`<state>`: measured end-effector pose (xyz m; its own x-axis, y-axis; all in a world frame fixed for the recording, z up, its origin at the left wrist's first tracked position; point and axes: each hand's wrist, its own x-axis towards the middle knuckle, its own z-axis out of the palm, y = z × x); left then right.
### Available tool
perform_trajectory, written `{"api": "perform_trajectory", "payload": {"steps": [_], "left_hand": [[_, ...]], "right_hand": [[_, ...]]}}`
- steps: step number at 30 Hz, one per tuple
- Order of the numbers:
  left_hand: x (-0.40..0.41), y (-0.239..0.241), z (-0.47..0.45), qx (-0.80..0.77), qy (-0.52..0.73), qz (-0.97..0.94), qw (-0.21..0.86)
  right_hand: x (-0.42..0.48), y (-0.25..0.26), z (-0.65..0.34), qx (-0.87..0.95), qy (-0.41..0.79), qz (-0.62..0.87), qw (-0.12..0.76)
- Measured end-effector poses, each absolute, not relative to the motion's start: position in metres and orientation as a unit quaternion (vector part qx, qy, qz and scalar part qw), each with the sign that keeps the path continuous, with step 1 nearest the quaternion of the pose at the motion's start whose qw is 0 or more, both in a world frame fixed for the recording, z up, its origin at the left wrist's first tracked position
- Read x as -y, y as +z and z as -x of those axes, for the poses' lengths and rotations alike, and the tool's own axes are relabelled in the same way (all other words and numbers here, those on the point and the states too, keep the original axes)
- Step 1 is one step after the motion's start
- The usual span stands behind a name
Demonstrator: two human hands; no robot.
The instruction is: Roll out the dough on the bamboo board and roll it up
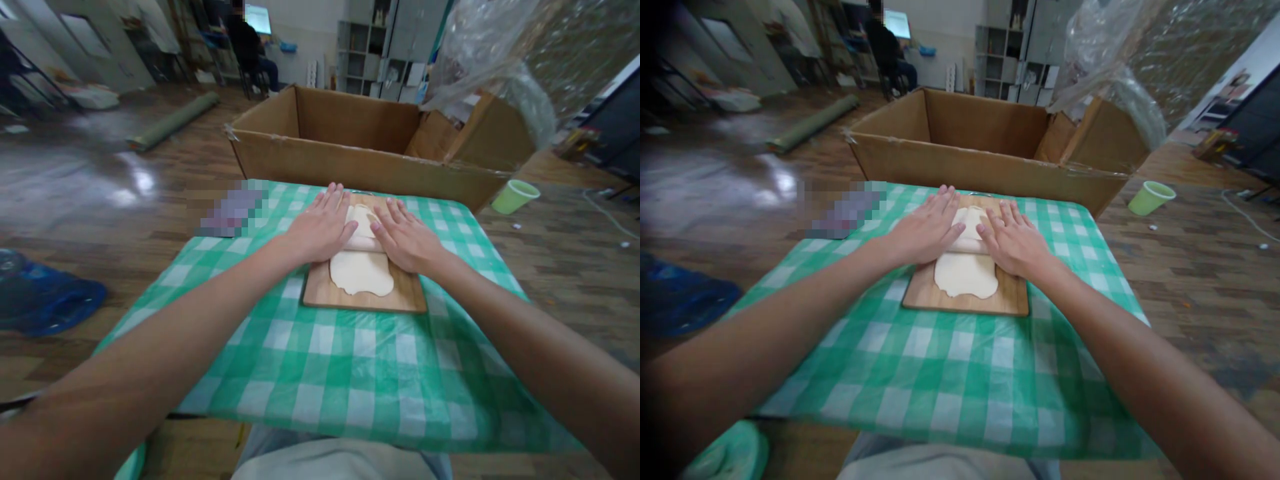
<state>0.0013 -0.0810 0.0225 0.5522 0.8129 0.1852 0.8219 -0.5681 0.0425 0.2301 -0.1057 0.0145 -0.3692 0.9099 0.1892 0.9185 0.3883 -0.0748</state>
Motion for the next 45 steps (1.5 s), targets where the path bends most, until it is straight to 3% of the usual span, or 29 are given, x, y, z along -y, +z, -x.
{"api": "perform_trajectory", "payload": {"steps": [8,26,31,38,41,45], "left_hand": [[0.113,0.018,0.01,0.457,-0.08,0.885,-0.024],[0.181,0.014,0.013,0.419,-0.144,0.896,0.025],[0.146,0.025,-0.012,0.557,-0.14,0.817,-0.046],[0.037,0.068,-0.056,0.677,-0.298,0.673,-0.023],[0.033,0.077,-0.067,0.607,-0.319,0.728,0.019],[0.071,0.052,-0.057,0.456,-0.25,0.853,0.043]], "right_hand": [[0.141,0.017,-0.223,0.832,-0.01,0.548,0.089],[0.205,0.014,-0.221,0.851,-0.089,0.507,0.102],[0.189,0.017,-0.223,0.869,-0.053,0.486,0.073],[0.172,0.016,-0.213,0.861,-0.059,0.495,0.095],[0.171,0.015,-0.211,0.853,-0.05,0.509,0.105],[0.161,0.014,-0.21,0.856,-0.024,0.503,0.113]]}}
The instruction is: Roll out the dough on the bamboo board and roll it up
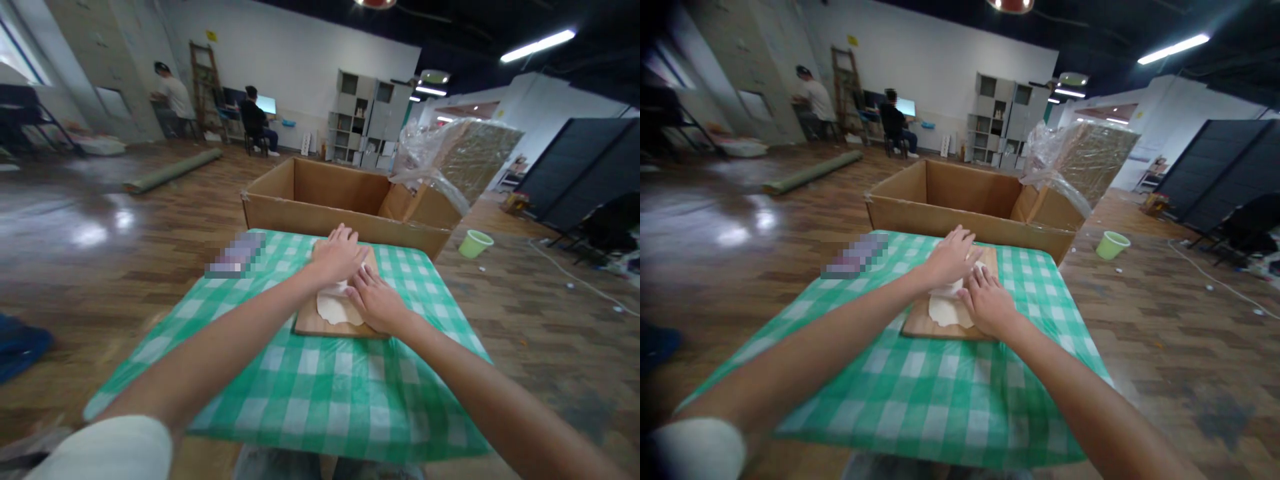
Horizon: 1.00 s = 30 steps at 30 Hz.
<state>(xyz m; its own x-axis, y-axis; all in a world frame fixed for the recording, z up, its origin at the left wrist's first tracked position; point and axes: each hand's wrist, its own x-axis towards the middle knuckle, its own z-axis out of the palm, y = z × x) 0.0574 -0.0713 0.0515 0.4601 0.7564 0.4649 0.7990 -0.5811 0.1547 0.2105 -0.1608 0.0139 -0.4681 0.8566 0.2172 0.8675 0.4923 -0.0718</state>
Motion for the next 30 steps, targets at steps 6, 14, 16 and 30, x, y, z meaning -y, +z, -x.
{"api": "perform_trajectory", "payload": {"steps": [6,14,16,30], "left_hand": [[0.108,0.013,-0.015,0.416,-0.164,0.893,0.055],[0.093,0.009,0.008,0.442,-0.14,0.885,0.043],[0.099,0.008,0.014,0.453,-0.131,0.881,0.027],[0.14,0.013,0.021,0.471,-0.098,0.876,0.031]], "right_hand": [[0.141,0.012,-0.217,0.865,-0.006,0.488,0.12],[0.13,0.016,-0.233,0.861,-0.037,0.493,0.121],[0.135,0.013,-0.232,0.863,-0.052,0.49,0.11],[0.152,0.01,-0.234,0.868,-0.026,0.477,0.135]]}}
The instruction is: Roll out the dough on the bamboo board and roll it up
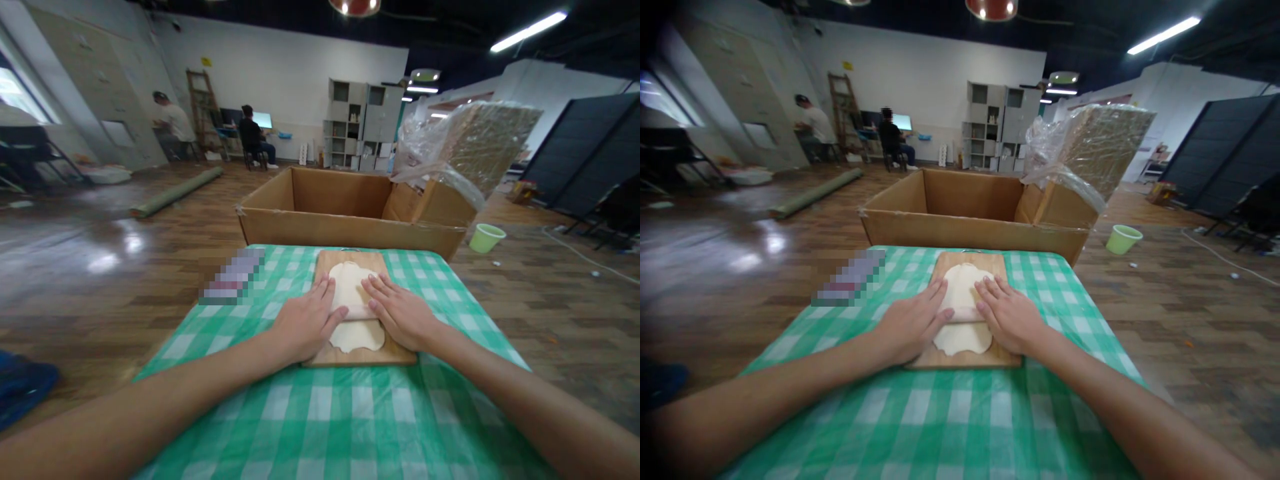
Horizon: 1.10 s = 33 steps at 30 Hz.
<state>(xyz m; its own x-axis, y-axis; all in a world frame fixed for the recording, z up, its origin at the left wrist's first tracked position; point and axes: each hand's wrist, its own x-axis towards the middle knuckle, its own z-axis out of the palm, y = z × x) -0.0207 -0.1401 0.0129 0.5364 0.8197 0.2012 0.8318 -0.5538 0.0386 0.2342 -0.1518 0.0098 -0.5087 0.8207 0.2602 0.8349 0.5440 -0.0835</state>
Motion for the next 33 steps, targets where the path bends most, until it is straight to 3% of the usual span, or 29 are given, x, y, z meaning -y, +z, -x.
{"api": "perform_trajectory", "payload": {"steps": [6,19,29,33], "left_hand": [[0.124,0.017,0.012,0.49,-0.113,0.864,0.02],[0.166,0.01,0.02,0.399,-0.186,0.895,0.077],[0.151,0.01,0.019,0.44,-0.156,0.883,0.041],[0.159,0.011,0.021,0.409,-0.161,0.896,0.056]], "right_hand": [[0.114,0.009,-0.241,0.866,-0.008,0.48,0.14],[0.189,0.008,-0.245,0.873,-0.017,0.468,0.137],[0.134,0.021,-0.239,0.869,-0.002,0.482,0.108],[0.156,0.016,-0.24,0.865,-0.004,0.488,0.115]]}}
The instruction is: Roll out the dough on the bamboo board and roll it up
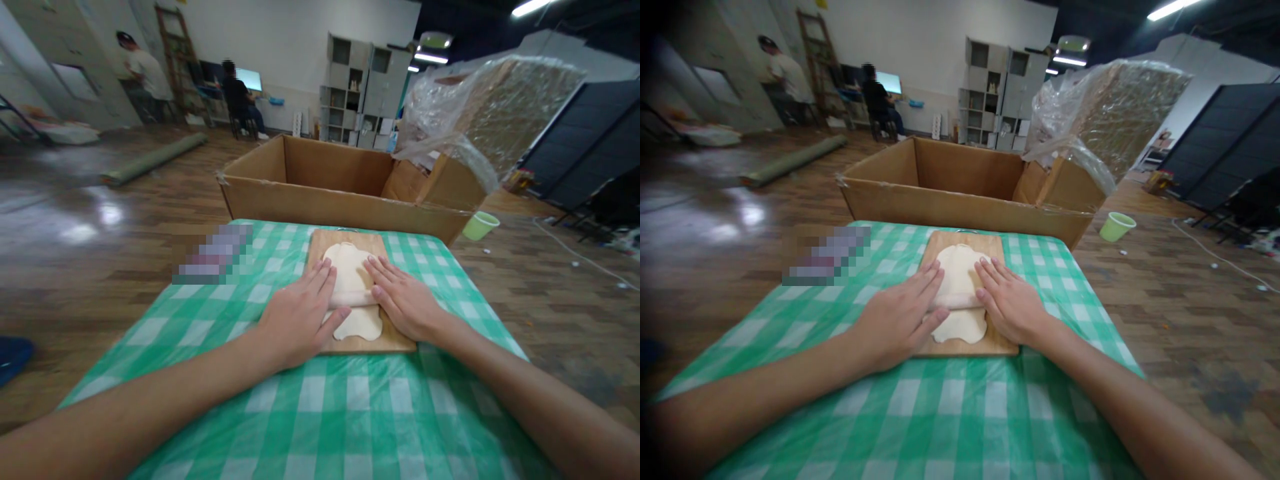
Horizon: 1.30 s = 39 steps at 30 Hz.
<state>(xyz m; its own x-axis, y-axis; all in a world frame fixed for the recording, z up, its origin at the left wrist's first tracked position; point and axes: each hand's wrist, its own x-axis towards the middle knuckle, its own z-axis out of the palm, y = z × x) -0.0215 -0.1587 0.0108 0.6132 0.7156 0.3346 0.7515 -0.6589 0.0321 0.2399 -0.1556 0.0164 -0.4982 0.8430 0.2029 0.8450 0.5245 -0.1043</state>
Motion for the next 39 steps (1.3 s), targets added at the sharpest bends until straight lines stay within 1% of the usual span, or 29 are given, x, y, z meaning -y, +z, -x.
{"api": "perform_trajectory", "payload": {"steps": [4,8,14,18,21,24,28,32,35,39], "left_hand": [[0.169,0.01,0.023,0.363,-0.176,0.912,0.071],[0.169,0.009,0.025,0.358,-0.186,0.912,0.077],[0.179,0.011,0.031,0.347,-0.183,0.919,0.047],[0.184,0.009,0.032,0.338,-0.18,0.922,0.044],[0.18,0.009,0.03,0.34,-0.183,0.92,0.065],[0.169,0.009,0.026,0.355,-0.188,0.913,0.071],[0.14,0.008,0.02,0.401,-0.18,0.897,0.051],[0.113,0.009,0.015,0.447,-0.15,0.882,0.017],[0.119,0.011,0.015,0.449,-0.152,0.88,0.018],[0.158,0.009,0.024,0.393,-0.165,0.904,0.045]], "right_hand": [[0.198,0.014,-0.246,0.874,-0.018,0.474,0.107],[0.218,0.012,-0.244,0.872,-0.045,0.475,0.105],[0.24,0.006,-0.24,0.871,-0.054,0.473,0.12],[0.255,0.005,-0.241,0.879,-0.054,0.462,0.107],[0.248,0.01,-0.242,0.88,-0.052,0.462,0.099],[0.22,0.017,-0.242,0.872,-0.035,0.476,0.104],[0.166,0.02,-0.241,0.862,0.003,0.495,0.104],[0.136,0.018,-0.236,0.851,0.005,0.513,0.11],[0.15,0.018,-0.234,0.852,0.002,0.512,0.108],[0.203,0.018,-0.236,0.872,-0.023,0.478,0.098]]}}
